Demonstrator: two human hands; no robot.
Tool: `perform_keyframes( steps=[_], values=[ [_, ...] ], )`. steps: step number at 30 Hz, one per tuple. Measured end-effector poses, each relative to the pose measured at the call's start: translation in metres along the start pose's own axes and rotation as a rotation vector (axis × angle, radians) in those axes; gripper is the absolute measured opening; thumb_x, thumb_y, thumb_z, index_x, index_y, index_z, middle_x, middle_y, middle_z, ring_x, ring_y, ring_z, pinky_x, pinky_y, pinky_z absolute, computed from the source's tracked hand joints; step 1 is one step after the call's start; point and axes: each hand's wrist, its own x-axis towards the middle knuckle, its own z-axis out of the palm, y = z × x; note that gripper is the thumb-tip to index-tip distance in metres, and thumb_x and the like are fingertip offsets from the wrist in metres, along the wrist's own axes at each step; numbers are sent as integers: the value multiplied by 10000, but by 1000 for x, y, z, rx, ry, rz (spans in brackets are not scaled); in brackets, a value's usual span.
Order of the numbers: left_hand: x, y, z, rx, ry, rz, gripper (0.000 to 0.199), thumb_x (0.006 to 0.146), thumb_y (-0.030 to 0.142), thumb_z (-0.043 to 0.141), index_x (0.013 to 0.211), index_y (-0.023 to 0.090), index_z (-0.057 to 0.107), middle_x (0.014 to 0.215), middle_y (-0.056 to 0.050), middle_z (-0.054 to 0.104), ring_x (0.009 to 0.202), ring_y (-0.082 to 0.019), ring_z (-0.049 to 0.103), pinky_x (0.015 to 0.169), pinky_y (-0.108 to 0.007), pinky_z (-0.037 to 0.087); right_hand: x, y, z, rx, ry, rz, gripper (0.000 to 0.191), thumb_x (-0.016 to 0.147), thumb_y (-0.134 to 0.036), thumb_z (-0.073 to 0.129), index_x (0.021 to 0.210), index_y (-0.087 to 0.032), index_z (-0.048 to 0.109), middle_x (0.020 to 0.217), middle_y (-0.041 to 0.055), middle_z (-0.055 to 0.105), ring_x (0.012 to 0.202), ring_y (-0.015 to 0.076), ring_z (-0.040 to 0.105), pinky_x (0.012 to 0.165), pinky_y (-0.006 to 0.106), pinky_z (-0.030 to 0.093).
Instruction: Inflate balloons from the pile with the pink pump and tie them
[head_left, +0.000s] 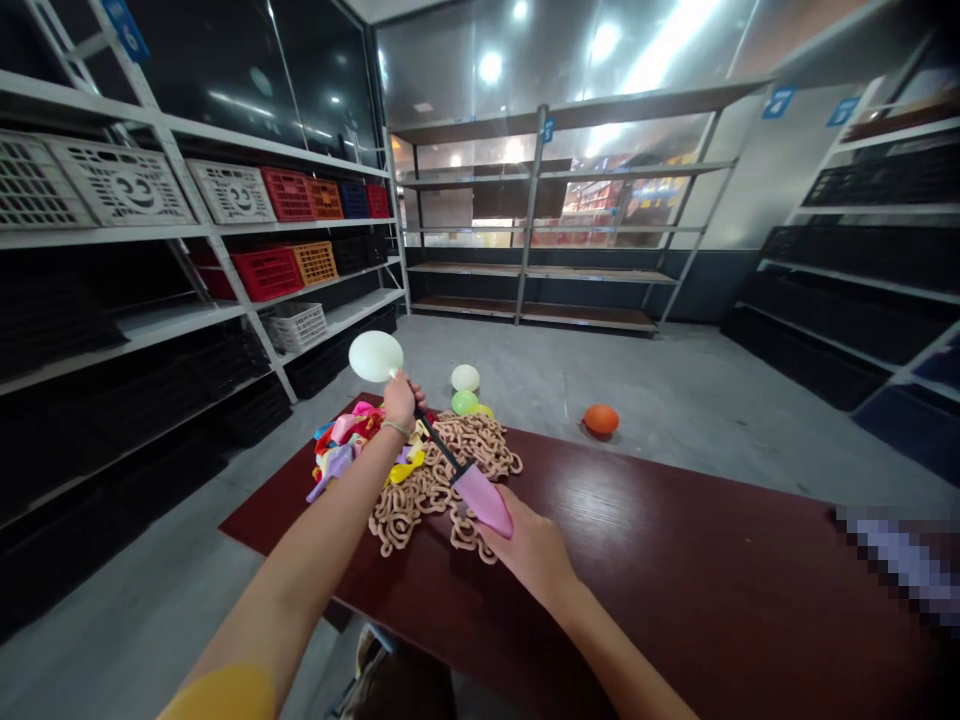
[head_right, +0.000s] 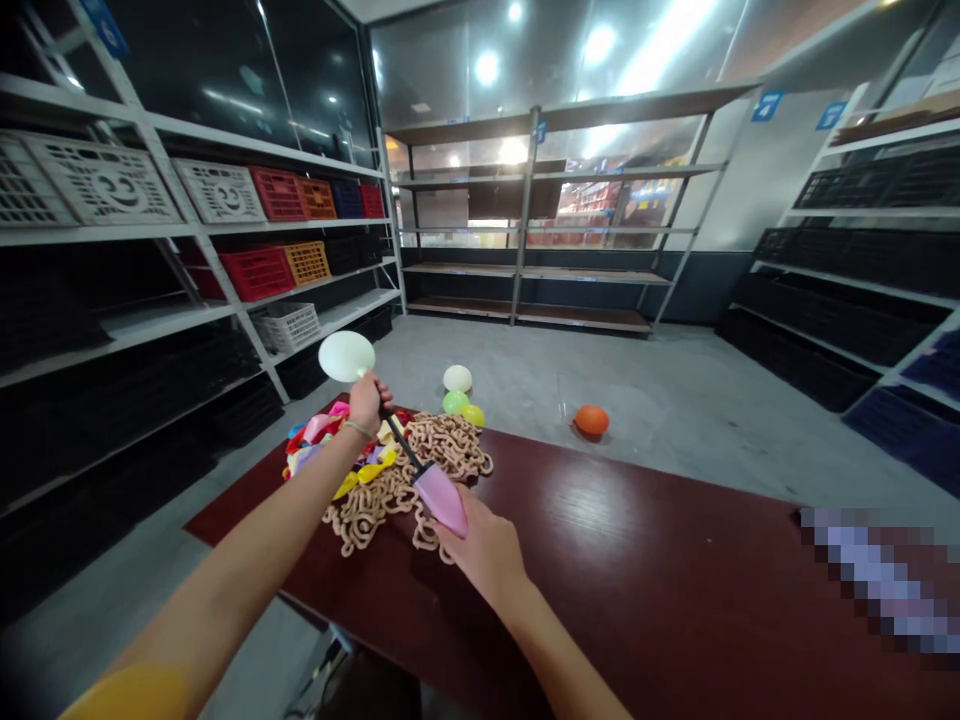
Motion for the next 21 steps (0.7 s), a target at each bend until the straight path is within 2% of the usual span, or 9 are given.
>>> perform_keyframes(
  steps=[4, 6, 8, 10, 12, 15, 17, 19, 21],
  values=[
    [-37, -47, 9, 76, -66, -30, 248, 916, 334, 506, 729, 200, 414, 522, 68, 420, 358, -63, 394, 349, -146, 265, 2, 6, -4, -10, -2, 105, 509, 868, -457, 602, 1336, -266, 547, 1091, 58, 744, 926, 286, 725, 748, 350, 513],
    [-57, -72, 15, 97, -170, -42, 277, 916, 389, 518, 737, 203, 418, 531, 64, 422, 369, -65, 396, 353, -154, 287, 3, 8, -5, 24, 22, 147, 530, 871, -477, 588, 1357, -273, 535, 1087, 57, 744, 936, 291, 722, 751, 359, 517],
    [-67, -83, 19, 106, -239, -33, 297, 907, 439, 529, 753, 210, 417, 534, 66, 416, 372, -72, 398, 350, -164, 302, 4, 8, -6, 66, 41, 150, 546, 866, -471, 593, 1377, -293, 521, 1114, 47, 738, 966, 284, 717, 770, 358, 523],
    [-65, -77, 21, 115, -262, -32, 308, 897, 461, 539, 759, 215, 416, 532, 69, 408, 371, -74, 395, 344, -166, 302, 4, 6, -7, 100, 43, 140, 559, 861, -451, 604, 1392, -303, 510, 1134, 39, 734, 992, 279, 712, 786, 353, 526],
    [-50, -59, 21, 118, -244, -37, 305, 897, 451, 540, 752, 214, 416, 532, 70, 407, 367, -71, 385, 340, -164, 291, 3, 3, -8, 120, 32, 132, 569, 861, -437, 608, 1400, -285, 505, 1151, 45, 728, 1016, 282, 706, 802, 354, 529],
    [-24, -24, 20, 123, -163, 3, 267, 914, 395, 497, 738, 213, 412, 535, 65, 402, 363, -71, 375, 335, -171, 280, 2, 0, -7, 129, 20, 82, 575, 860, -419, 619, 1401, -260, 502, 1217, 53, 703, 1063, 280, 690, 851, 358, 525],
    [-16, -10, 19, 132, -108, 52, 247, 924, 361, 463, 735, 215, 400, 530, 67, 389, 361, -72, 369, 332, -171, 271, 0, -1, -6, 126, 27, 47, 573, 859, -409, 626, 1398, -261, 502, 1244, 50, 690, 1073, 274, 686, 865, 354, 522],
    [-20, -9, 20, 139, -86, 78, 247, 932, 360, 446, 738, 217, 390, 526, 68, 384, 360, -73, 369, 332, -170, 269, 0, 0, -5, 113, 27, 51, 552, 861, -414, 622, 1381, -263, 517, 1205, 50, 707, 1035, 275, 699, 836, 354, 527],
    [-36, -23, 23, 151, -128, 68, 263, 934, 389, 456, 745, 218, 391, 531, 67, 397, 366, -75, 382, 336, -173, 287, 1, 2, -4, 100, 30, 89, 537, 863, -431, 612, 1366, -263, 530, 1137, 54, 731, 981, 281, 713, 795, 356, 528]
  ],
)
